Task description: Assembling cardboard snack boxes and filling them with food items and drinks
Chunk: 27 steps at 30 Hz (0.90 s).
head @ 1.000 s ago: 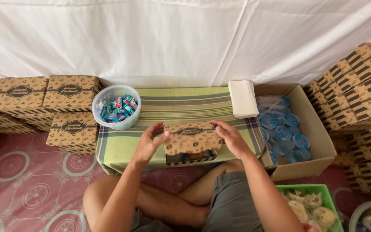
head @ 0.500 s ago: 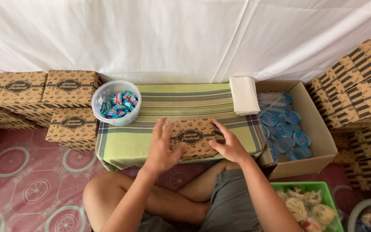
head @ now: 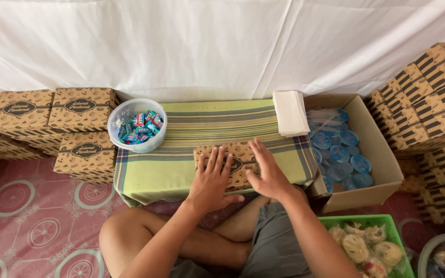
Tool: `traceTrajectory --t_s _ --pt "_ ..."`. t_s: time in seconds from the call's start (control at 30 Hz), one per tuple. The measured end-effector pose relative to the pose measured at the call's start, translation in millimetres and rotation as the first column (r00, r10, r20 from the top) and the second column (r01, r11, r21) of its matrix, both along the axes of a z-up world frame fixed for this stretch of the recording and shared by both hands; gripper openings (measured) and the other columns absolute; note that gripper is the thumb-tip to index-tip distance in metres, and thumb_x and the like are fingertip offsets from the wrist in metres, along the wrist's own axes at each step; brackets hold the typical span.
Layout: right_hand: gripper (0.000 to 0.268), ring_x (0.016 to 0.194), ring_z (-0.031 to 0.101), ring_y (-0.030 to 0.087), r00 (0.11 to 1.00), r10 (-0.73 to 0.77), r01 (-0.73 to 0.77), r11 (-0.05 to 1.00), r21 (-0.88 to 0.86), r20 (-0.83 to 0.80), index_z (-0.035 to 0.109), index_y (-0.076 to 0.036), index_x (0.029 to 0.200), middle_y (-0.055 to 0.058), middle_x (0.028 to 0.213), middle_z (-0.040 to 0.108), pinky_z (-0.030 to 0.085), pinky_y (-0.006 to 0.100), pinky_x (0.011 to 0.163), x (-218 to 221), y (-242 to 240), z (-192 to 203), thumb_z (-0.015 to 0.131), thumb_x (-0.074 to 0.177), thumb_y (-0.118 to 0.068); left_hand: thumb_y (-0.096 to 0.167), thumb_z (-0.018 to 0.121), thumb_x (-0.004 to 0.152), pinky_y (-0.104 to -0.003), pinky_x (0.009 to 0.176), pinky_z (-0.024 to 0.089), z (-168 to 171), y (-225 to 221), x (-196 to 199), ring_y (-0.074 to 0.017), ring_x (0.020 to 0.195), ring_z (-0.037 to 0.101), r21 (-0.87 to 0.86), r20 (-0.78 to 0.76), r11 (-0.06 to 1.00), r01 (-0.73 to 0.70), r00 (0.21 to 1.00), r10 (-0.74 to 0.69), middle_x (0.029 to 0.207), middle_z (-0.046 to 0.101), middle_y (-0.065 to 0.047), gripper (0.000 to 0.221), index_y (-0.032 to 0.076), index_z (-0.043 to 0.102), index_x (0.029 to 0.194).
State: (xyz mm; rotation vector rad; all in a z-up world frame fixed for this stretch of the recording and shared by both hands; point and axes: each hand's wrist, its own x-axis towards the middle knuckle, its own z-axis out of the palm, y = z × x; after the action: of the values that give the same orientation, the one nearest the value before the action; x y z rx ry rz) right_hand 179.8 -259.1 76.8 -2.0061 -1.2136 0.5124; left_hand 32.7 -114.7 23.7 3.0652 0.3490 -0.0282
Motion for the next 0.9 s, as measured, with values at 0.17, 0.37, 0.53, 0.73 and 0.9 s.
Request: traceTrajectory --t_s 0.17,0.37,0.53,0.73,0.9 --pt "0.072 0.155 0.010 0.044 0.834 0.188 -0.220 0.976 -0.001 0.519 0.023 -0.009 0.164 0.024 0.168 0.017 0.017 0.063 0.121 -0.1 12.8 -64.0 0.050 0.102 -0.035 0.077 0.063 0.074 -0.061 0.122 0.013 -33.5 17.3 7.9 -0.0373 0.156 0.017 0.161 0.025 0.987 0.022 0.999 -0.026 0.168 0.021 -0.022 0.121 0.008 0.021 0.164" --pt "0.078 0.156 0.008 0.045 0.774 0.232 -0.188 0.973 -0.137 0.589 0.023 -0.005 0.165 0.022 0.171 0.014 0.019 0.064 0.118 0.7 13.6 -76.9 0.036 0.106 -0.056 0.061 0.077 0.068 -0.064 0.122 0.013 -29.6 15.9 1.7 -0.0432 0.157 0.015 0.212 0.109 0.977 0.018 0.993 -0.041 0.167 0.022 -0.026 0.123 0.004 0.025 0.163" --pt "0.079 0.156 0.011 0.043 0.765 0.199 -0.194 0.978 -0.076 0.612 0.024 -0.008 0.166 0.020 0.172 0.016 0.024 0.058 0.119 4.5 12.9 -77.4 0.038 0.105 -0.056 0.054 0.081 0.071 -0.061 0.123 0.008 -39.8 28.5 -4.7 -0.0440 0.157 0.011 0.149 0.181 0.984 0.092 0.976 -0.119 0.170 0.015 -0.026 0.119 0.004 0.024 0.164" --pt "0.082 0.156 0.018 0.041 0.756 0.171 -0.235 0.972 0.019 0.632 0.032 -0.006 0.163 0.020 0.170 0.023 0.022 0.051 0.122 6.0 10.0 -84.1 0.044 0.104 -0.061 0.043 0.077 0.082 -0.054 0.125 0.005 -33.5 33.7 -19.3 -0.0394 0.158 0.009 0.033 0.214 0.988 0.154 0.964 -0.157 0.171 0.014 -0.022 0.103 0.007 0.026 0.164" --pt "0.088 0.153 0.013 0.051 0.909 0.088 -0.189 0.958 0.214 0.408 0.024 -0.003 0.163 0.029 0.169 0.014 0.018 0.061 0.121 6.9 11.6 -93.4 0.059 0.098 -0.050 0.043 0.083 0.082 -0.056 0.125 0.014 -52.1 43.7 -28.2 -0.0463 0.156 0.015 -0.245 0.496 0.946 0.213 0.866 -0.066 0.167 0.027 -0.022 0.097 0.006 0.038 0.160"
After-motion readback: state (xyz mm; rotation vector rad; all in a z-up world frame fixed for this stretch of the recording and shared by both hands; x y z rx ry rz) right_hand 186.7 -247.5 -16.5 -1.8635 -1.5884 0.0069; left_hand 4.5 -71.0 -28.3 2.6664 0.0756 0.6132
